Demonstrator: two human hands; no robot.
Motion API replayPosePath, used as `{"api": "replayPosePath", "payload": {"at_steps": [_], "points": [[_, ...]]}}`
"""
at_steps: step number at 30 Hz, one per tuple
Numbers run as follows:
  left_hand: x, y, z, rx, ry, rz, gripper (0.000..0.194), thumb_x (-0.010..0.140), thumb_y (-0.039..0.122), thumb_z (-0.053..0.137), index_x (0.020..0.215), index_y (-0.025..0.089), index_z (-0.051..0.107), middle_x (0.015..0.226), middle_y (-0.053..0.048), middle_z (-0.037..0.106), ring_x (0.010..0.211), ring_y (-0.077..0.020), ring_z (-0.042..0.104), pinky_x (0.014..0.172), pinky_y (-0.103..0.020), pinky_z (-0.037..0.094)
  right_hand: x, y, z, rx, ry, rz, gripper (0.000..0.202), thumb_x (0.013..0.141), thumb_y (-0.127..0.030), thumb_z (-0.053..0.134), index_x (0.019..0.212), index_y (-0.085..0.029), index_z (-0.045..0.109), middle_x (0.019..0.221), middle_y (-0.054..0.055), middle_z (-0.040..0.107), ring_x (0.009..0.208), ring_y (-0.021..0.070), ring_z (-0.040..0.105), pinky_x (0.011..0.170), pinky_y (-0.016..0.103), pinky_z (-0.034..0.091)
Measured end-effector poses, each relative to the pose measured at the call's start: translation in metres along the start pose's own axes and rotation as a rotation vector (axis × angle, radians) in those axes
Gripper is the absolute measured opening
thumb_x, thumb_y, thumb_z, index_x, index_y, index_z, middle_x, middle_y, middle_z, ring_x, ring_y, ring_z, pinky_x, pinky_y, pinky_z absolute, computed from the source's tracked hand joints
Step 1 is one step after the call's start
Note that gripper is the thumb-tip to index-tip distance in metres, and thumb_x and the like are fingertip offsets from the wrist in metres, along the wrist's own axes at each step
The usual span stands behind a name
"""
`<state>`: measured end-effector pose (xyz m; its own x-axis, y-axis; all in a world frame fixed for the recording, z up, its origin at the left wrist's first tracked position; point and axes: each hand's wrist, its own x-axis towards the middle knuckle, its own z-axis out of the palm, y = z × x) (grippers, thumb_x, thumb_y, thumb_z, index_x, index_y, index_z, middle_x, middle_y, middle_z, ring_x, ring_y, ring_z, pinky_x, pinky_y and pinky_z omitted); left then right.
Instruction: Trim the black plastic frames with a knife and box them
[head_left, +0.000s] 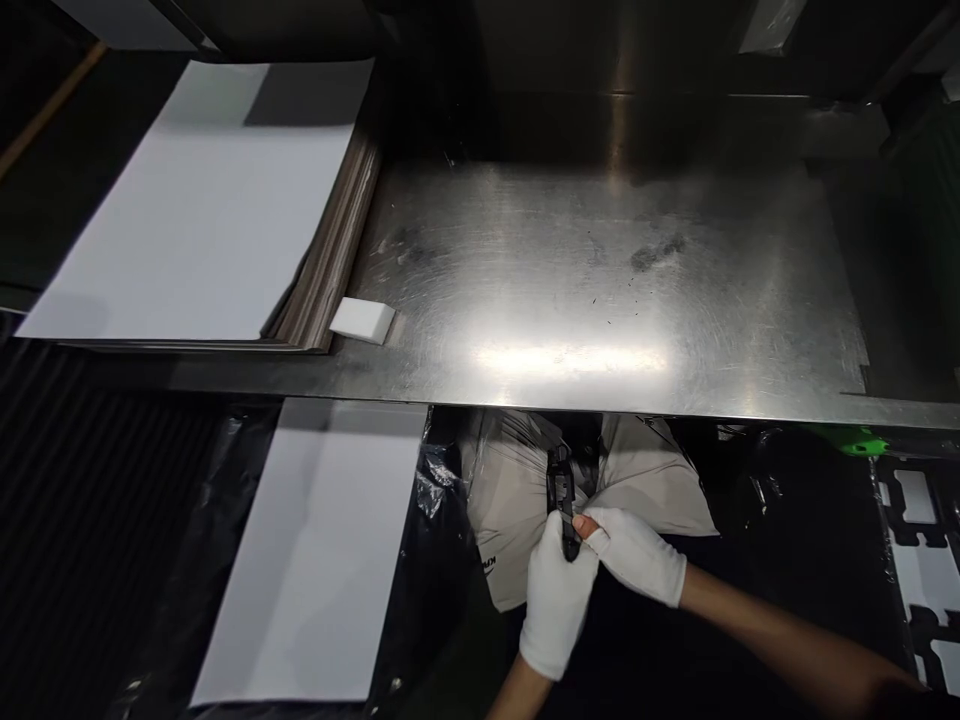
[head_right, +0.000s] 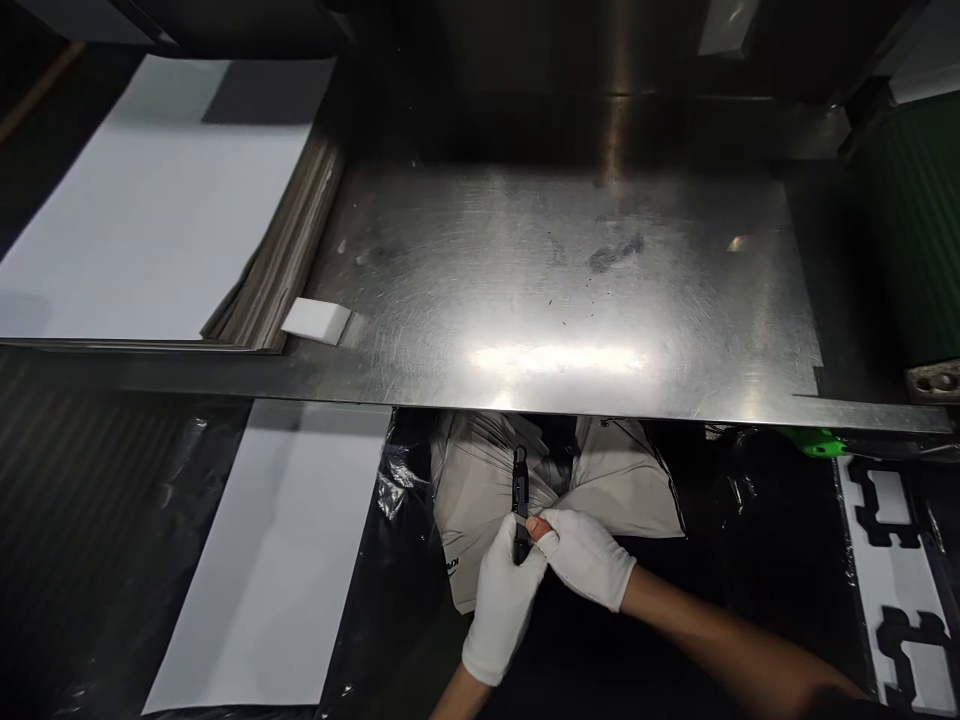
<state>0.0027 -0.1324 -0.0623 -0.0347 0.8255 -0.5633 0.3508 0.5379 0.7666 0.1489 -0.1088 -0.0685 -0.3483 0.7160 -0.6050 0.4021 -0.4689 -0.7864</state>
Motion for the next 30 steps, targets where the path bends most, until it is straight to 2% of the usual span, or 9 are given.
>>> {"api": "replayPosePath", "payload": {"at_steps": [16, 22, 30], "points": [[0.0016, 0.0031, 0.0002, -0.007, 0.013, 0.008, 0.019, 0.088, 0.04, 0.066, 0.082, 0.026, 0.053, 0.075, -0.002, 0.066, 0.073, -0.0236, 0.063, 0.069, -0.034, 0.051, 0.0018, 0.0001, -0.0025, -0.022, 0.0, -0.005, 0.043, 0.115, -0.042, 0.042, 0.082, -0.02, 0.06, 0.083, 0.005, 0.071, 0.077, 0.0199, 0.062, 0.07, 0.03, 0.042], [0.0045, 0.0044, 0.0004, 0.015, 0.007, -0.007, 0.019, 0.088, 0.042, 0.064, 0.084, 0.027, 0.053, 0.072, 0.0, 0.063, 0.076, -0.0242, 0.064, 0.073, -0.034, 0.053, 0.0045, -0.0018, -0.0033, 0.001, 0.0, -0.006, 0.042, 0.114, -0.041, 0.042, 0.08, -0.021, 0.056, 0.08, 0.004, 0.068, 0.074, 0.0192, 0.061, 0.068, 0.03, 0.04], [0.0065, -0.0006, 0.0014, 0.013, 0.01, 0.003, 0.019, 0.088, 0.043, 0.063, 0.086, 0.026, 0.054, 0.081, -0.003, 0.068, 0.079, -0.0248, 0.064, 0.074, -0.035, 0.052, 0.0066, -0.0025, -0.0047, -0.039, 0.006, -0.002, 0.041, 0.114, -0.043, 0.04, 0.08, -0.022, 0.053, 0.081, 0.005, 0.067, 0.076, 0.0196, 0.059, 0.07, 0.03, 0.039]]}}
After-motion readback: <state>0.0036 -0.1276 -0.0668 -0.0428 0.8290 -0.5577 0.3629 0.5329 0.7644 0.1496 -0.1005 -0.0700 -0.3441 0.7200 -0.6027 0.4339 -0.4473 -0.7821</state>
